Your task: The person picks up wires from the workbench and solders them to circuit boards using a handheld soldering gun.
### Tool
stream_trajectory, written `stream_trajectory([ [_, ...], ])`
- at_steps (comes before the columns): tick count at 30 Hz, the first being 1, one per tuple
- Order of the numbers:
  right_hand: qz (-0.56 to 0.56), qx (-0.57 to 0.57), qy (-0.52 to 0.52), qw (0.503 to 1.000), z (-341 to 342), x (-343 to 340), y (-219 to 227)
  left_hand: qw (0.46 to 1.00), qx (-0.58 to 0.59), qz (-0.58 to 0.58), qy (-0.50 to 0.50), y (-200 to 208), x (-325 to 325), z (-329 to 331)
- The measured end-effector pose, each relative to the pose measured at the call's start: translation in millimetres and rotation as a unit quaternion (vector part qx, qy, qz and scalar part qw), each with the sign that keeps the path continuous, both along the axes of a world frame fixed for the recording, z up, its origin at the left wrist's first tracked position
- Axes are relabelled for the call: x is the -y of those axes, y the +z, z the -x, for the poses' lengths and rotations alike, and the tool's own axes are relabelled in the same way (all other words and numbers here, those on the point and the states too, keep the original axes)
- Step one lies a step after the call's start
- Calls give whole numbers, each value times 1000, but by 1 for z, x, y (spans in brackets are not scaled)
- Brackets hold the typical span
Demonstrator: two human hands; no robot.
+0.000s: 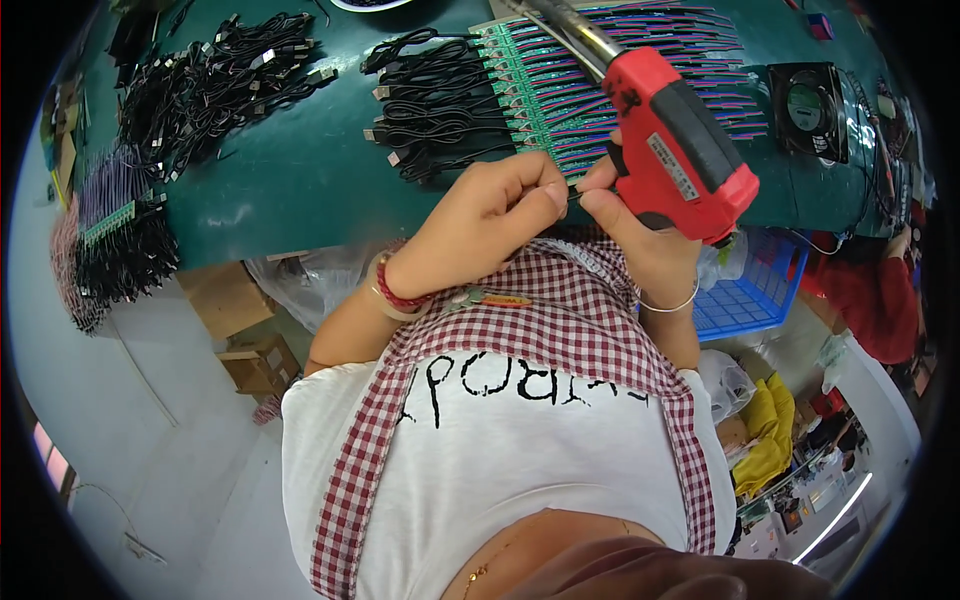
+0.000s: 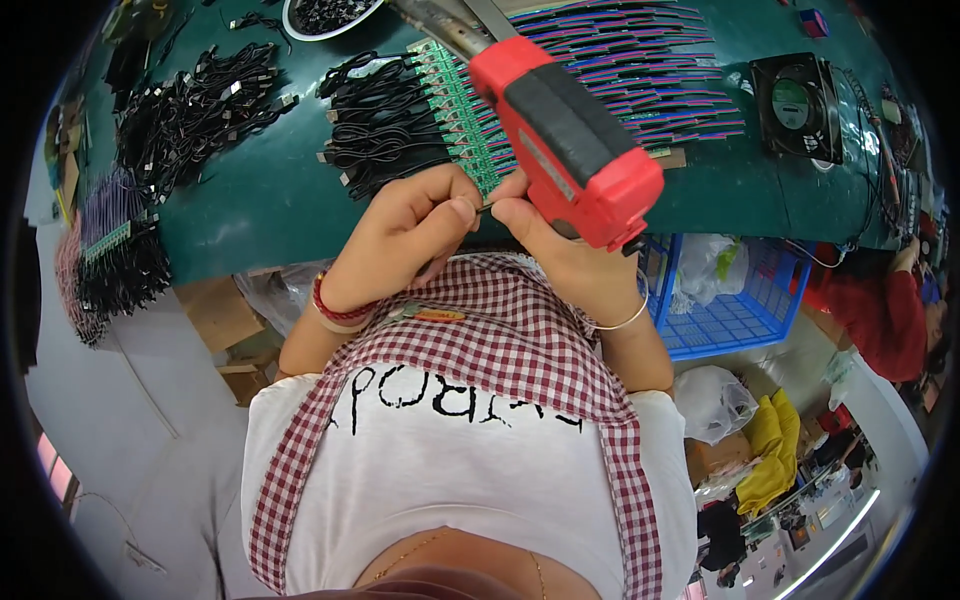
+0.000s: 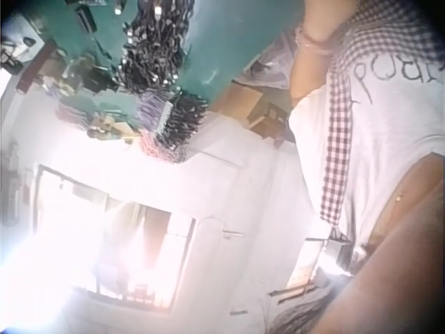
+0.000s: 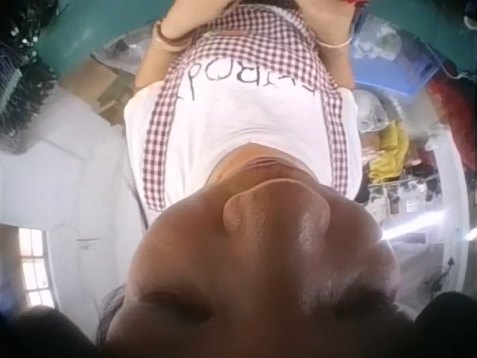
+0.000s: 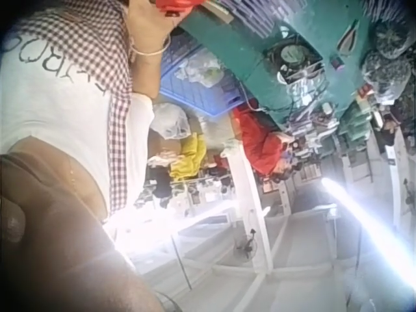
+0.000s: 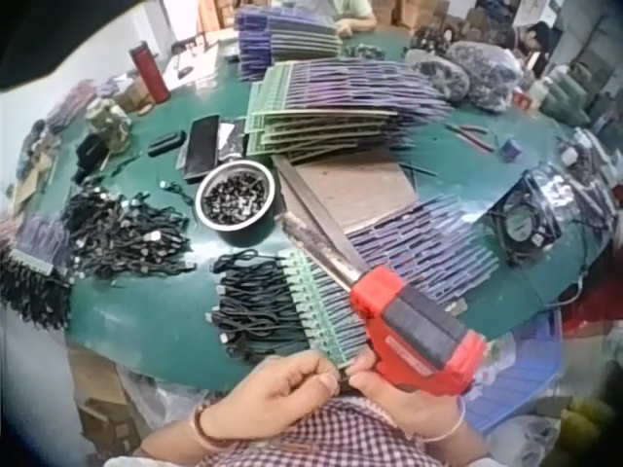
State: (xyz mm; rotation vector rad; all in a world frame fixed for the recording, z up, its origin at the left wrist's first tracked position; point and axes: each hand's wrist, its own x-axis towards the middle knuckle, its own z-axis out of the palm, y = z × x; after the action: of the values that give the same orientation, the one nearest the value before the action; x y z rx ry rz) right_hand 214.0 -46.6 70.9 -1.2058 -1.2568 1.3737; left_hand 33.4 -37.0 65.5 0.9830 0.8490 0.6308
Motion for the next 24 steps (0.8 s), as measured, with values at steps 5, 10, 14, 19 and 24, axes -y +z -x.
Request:
stream_trajectory([
  [5, 0, 22, -3, 1000, -10, 1, -7, 965, 158, 191, -84, -4, -2, 7],
  [10, -7, -25, -84, 996, -23, -15, -8, 990, 100, 102, -5, -7, 2, 7],
  [14, -4, -59, -30, 998, -3, -9, -13, 967, 141, 210, -15, -6, -2, 5],
  [19, -7, -55, 5, 998, 3, -9, -10, 949, 171, 264, -30, -7, -2, 3],
  [24, -17, 8, -19, 1000, 6, -6, -4, 982, 95, 161, -6, -4, -3, -1],
])
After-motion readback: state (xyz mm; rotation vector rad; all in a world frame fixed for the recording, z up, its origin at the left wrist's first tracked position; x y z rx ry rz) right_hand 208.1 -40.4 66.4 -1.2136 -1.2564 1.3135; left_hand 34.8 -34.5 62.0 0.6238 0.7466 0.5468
